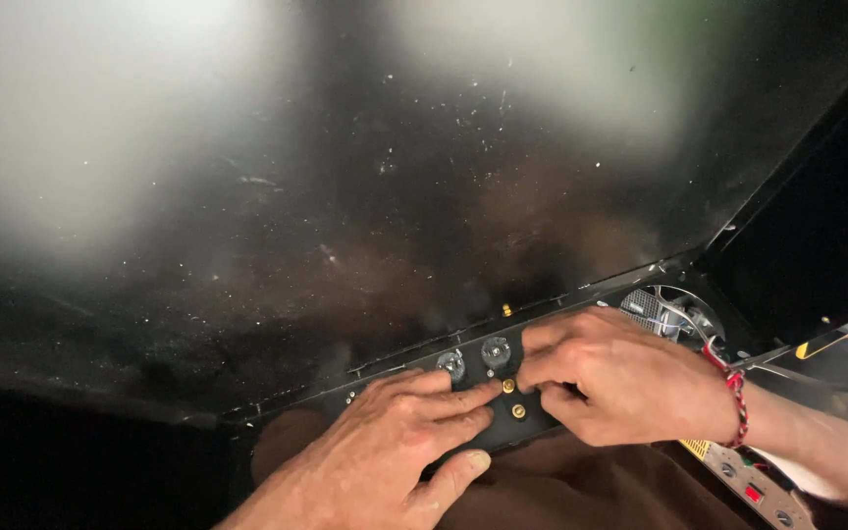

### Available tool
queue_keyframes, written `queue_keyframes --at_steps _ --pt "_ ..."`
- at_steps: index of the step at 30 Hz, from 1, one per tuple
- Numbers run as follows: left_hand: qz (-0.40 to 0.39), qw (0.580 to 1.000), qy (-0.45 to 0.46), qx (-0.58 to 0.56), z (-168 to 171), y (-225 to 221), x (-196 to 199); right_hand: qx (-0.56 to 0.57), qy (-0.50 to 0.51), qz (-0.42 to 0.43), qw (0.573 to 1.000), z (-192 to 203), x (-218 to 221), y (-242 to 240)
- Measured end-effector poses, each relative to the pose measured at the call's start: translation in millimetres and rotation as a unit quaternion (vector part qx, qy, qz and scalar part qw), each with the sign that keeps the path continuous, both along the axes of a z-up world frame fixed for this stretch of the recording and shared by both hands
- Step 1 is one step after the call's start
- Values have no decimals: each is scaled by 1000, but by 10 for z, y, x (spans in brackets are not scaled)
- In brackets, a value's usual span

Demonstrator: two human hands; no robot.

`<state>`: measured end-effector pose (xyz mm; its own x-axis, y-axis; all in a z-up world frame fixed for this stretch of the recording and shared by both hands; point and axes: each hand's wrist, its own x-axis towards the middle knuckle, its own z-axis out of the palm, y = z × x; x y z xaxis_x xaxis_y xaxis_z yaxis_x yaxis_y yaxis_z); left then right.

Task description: Attaching and aligning the back panel of an electronic device, ensuring connectors fit through the designated holes, and using pliers for adjustment.

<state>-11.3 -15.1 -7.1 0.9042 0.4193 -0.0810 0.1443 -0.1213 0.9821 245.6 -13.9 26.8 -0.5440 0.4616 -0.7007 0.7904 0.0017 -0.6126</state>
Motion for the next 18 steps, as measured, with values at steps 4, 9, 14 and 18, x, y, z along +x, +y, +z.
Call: queue_keyframes --at_steps 4,9,14,18 --pt "-2 1000 2 7 3 1 -1 13 10 -36 999 14 -3 -1" --pt "-2 1000 5 -9 11 -2 2 -56 -40 25 997 19 9 -4" --pt "-1 1000 -2 10 -1 1 5 2 12 -11 1000 -11 25 -28" --pt "-3 1000 7 1 -10 -16 5 -20 -25 25 999 8 28 -17"
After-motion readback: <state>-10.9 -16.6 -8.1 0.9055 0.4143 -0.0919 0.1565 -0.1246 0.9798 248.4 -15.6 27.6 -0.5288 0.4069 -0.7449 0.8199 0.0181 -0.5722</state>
